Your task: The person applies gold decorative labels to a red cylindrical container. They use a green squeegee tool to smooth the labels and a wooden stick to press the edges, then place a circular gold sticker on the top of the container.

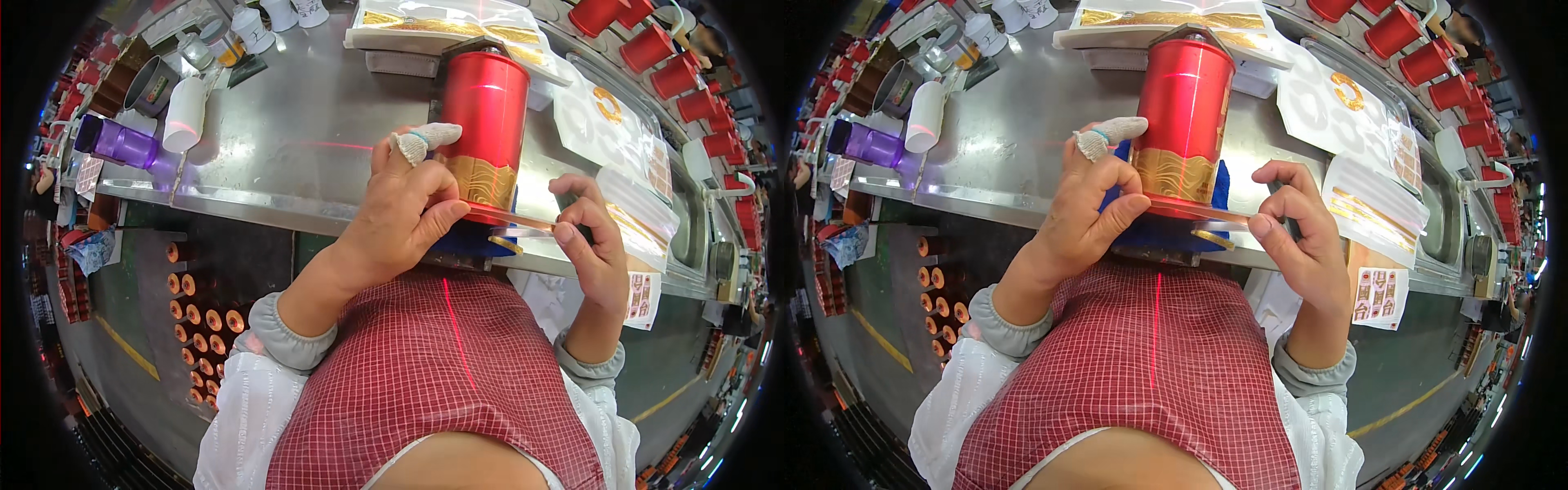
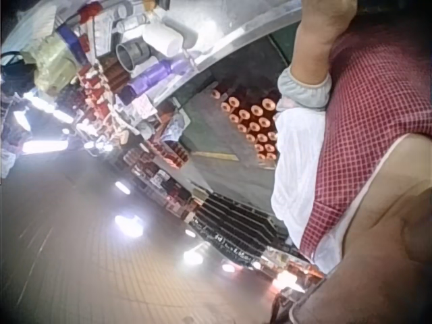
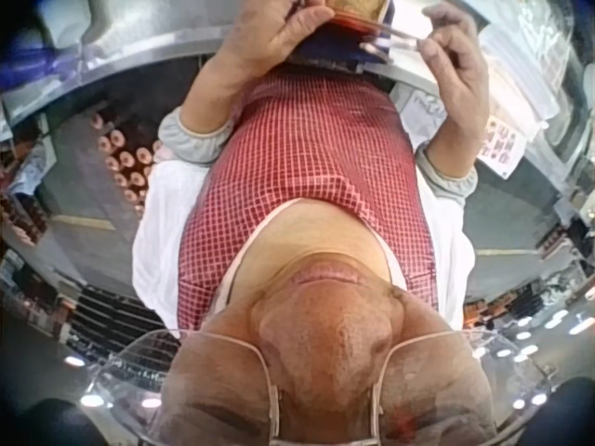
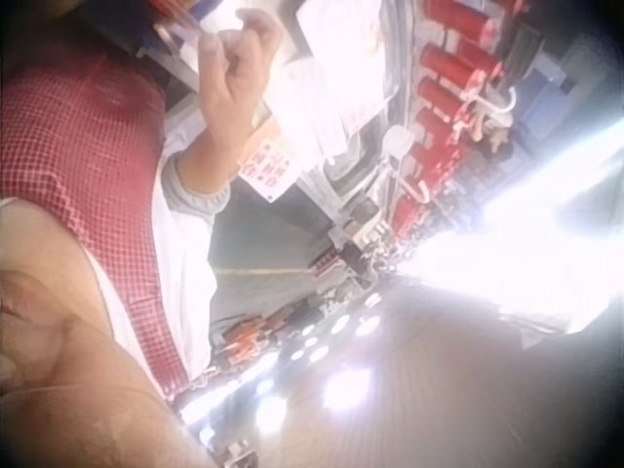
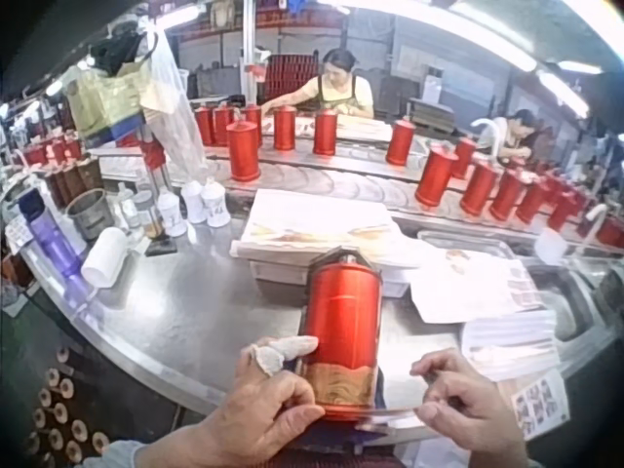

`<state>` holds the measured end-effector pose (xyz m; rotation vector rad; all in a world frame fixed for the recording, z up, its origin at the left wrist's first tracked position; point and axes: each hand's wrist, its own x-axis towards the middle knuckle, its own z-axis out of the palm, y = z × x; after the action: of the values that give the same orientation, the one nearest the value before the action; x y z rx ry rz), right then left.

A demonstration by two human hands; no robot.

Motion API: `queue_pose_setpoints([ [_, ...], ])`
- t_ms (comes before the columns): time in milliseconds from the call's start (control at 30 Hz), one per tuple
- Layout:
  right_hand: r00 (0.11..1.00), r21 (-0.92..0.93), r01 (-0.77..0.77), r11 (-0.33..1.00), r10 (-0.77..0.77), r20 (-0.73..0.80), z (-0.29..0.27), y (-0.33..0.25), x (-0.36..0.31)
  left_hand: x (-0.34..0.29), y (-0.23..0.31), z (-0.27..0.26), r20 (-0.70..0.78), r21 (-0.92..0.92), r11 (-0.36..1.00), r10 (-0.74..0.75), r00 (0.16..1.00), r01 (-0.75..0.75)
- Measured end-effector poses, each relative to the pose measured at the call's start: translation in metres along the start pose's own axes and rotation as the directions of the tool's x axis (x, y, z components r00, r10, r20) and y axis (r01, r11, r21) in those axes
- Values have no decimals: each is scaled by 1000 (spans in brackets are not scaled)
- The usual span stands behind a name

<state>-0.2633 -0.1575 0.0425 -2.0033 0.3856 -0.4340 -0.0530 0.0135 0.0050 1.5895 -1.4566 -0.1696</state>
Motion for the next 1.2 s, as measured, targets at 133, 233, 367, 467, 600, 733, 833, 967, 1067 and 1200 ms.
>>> queue_pose_setpoints([
  [133,999,3,-42,999,42,-21,1,6,-2,-3,-2,0,-14,18,999,-35,999,35],
  [233,999,10,-46,999,47,-12,1,9,-3,-3,0,1,-28,12,999,-38,999,38],
  [367,999,20,-54,998,54,-6,2,13,-3,-4,1,3,-48,-4,998,-70,996,70],
  [467,998,18,-65,998,65,-2,2,14,-4,-2,0,3,-46,0,999,-46,998,46],
  [600,998,29,-65,997,65,-3,2,16,-5,-1,2,4,-54,5,999,-45,998,45],
  [733,998,22,-54,998,55,-7,4,19,-4,-3,2,4,-44,-13,994,-105,993,105],
  [833,999,27,-49,998,49,-2,5,20,-4,-9,-7,9,-126,-113,987,-126,984,112],
  [967,998,33,-64,997,64,1,4,21,-4,-28,-19,24,-278,-469,869,-312,908,155],
  [1067,997,28,-77,997,77,4,5,22,-4,-37,-14,27,-361,-257,965,-39,932,-60],
  [1200,998,36,-70,997,70,-1,5,22,-4,-37,-12,28,-315,-137,980,93,944,-143],
])
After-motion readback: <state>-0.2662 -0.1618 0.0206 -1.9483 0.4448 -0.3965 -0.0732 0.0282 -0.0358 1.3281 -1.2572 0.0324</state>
